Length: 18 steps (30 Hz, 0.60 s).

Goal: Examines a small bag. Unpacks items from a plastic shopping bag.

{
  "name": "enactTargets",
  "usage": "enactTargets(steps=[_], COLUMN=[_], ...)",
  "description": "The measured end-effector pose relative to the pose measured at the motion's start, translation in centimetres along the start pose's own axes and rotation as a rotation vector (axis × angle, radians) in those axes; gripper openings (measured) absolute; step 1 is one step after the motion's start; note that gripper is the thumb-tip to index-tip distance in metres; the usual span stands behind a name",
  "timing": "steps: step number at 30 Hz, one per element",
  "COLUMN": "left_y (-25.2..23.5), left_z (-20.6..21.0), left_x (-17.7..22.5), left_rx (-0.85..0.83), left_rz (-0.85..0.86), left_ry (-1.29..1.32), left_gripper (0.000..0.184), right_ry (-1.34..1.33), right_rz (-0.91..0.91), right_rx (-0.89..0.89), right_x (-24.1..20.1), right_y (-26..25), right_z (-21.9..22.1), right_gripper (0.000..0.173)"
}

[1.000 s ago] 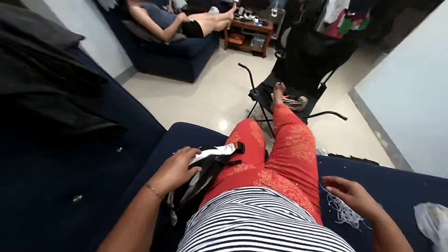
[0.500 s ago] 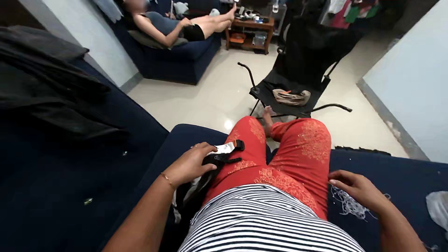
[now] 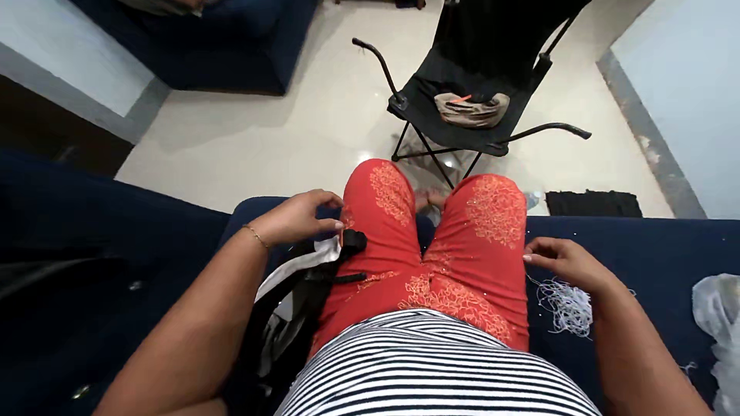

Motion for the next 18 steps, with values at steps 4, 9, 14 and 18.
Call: enactTargets(steps=[4, 9, 14, 18], left_y=[-2.9, -5.3, -6.8, -7.6], left_z=[-0.9, -2.0, -1.9, -1.1], left_x=[-3.7, -9.8, -12.2, -14.0], left_rx=[-0.007, 0.037, 0.024, 0.024], left_rz=[-0.107, -0.312, -0.377, -0.440], left_ry=[-0.023, -0.124, -0.112, -0.107], left_gripper=[0.042, 0.046, 0.046, 0.047], right_ry=[-0.082, -0.081, -0.006, 0.126], right_rz=[0.094, 0.200, 0.212, 0.249], right_rx=[0.015, -0.027, -0.075, -0.081], right_x=[2.3, 3.2, 3.1, 4.1], right_y=[-1.4, -4.0, -7.0, -8.5], right_z=[-0.2, 0.0, -1.2, -1.3], right_gripper=[0.022, 0.021, 0.020, 0.017])
Point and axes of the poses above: each hand's wrist, its own y-axis away from the middle knuckle, its own z-axis out of the palm, x = y × z, the point moved 7 cm from there along -y, towards the middle knuckle, and after that the axes turned 7 degrees about y, right-handed, at the moved point
